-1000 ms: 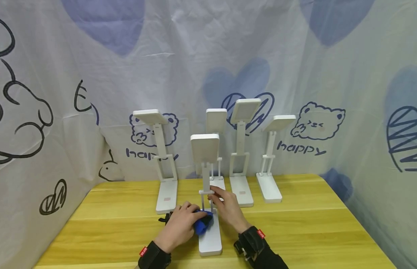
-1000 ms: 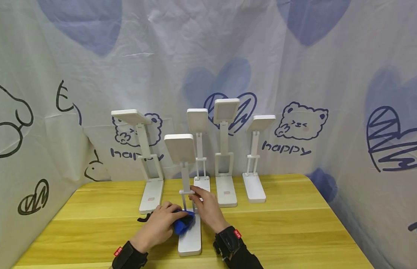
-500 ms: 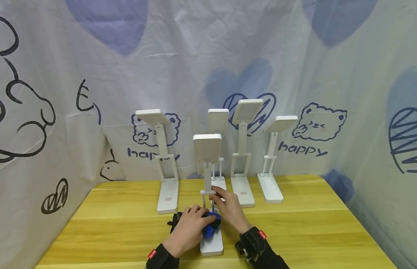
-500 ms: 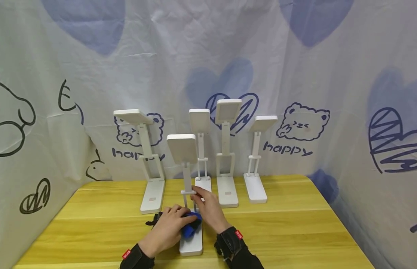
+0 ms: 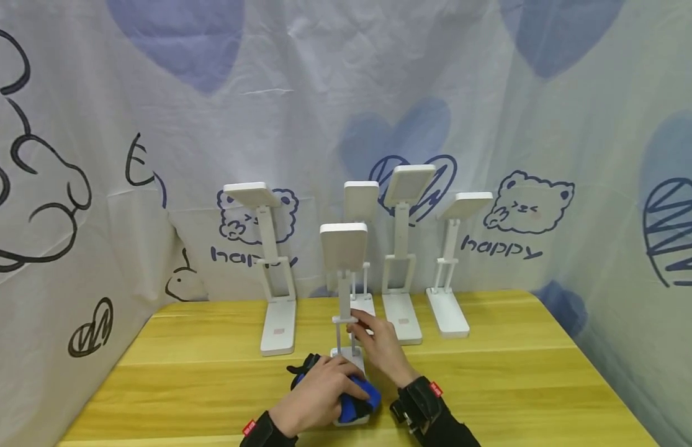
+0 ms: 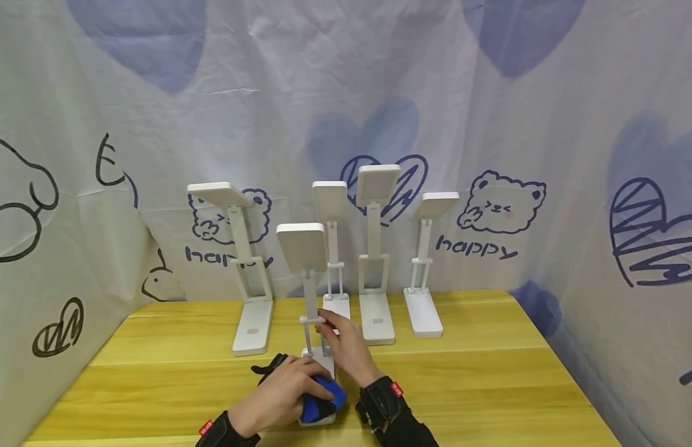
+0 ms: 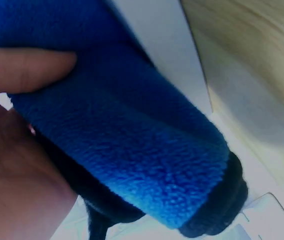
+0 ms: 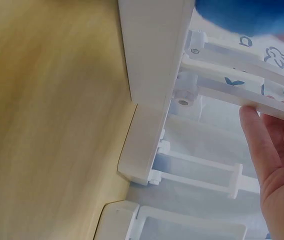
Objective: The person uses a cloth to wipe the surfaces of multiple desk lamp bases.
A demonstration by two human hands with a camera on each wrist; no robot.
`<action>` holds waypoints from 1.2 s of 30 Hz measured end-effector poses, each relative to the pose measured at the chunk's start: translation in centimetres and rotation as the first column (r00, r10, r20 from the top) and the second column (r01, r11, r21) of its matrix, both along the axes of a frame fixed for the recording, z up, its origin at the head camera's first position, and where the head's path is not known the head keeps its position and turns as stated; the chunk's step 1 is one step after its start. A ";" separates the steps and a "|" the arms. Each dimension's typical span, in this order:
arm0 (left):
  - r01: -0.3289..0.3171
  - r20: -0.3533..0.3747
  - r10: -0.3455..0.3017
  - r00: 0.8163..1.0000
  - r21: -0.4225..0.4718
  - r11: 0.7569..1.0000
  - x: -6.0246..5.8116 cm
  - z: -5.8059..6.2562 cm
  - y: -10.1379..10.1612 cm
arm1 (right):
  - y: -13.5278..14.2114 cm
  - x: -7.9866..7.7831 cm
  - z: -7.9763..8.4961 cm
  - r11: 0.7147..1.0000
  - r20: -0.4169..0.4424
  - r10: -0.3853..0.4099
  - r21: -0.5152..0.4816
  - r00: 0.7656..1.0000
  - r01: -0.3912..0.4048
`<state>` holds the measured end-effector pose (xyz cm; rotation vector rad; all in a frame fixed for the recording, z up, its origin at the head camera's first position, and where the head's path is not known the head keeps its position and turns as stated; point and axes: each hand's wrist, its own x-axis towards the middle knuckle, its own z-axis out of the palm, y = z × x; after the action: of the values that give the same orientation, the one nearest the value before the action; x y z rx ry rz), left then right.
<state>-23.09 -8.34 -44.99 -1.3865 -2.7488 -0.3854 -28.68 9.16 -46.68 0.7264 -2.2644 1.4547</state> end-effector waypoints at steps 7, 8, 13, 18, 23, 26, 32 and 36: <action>0.074 0.078 -0.075 0.994 0.013 0.997 0.3 0.9 -0.6 | 0.0 -0.1 0.0 1.000 -0.003 -0.007 0.008 1.000 0.007; 0.082 0.088 -0.083 0.993 0.013 0.997 0.3 1.0 -0.7 | 0.0 -0.1 0.0 1.000 -0.007 -0.005 0.009 1.000 0.005; 0.106 0.109 -0.107 0.988 0.018 0.994 0.3 1.2 -1.3 | 0.1 -0.1 -0.1 1.000 -0.027 -0.001 0.016 1.000 0.002; 0.099 0.134 -0.100 0.986 0.015 0.995 0.4 1.3 -1.7 | 0.0 -0.1 -0.2 1.000 -0.041 0.011 0.021 0.999 -0.010; 0.080 0.160 -0.079 0.984 -0.004 0.997 0.4 1.7 -2.2 | 0.0 -0.2 -0.1 1.000 -0.001 0.005 0.014 1.000 -0.005; 0.068 0.181 -0.067 0.981 0.000 0.998 0.2 1.9 -2.7 | -0.1 -0.1 0.0 1.000 0.020 0.001 0.008 1.000 -0.001; 0.036 0.211 -0.044 0.977 0.042 0.998 -0.4 1.9 -3.9 | -0.2 -0.1 0.1 1.000 0.030 -0.005 0.006 1.000 0.005; -0.015 0.244 0.004 0.970 0.046 0.999 -1.0 1.7 -4.7 | -0.2 -0.1 0.1 1.000 0.031 -0.007 0.011 0.999 0.007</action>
<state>-24.05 -13.05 -43.27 -1.4006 -2.9123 -0.6587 -28.74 8.97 -46.59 0.7027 -2.2973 1.4618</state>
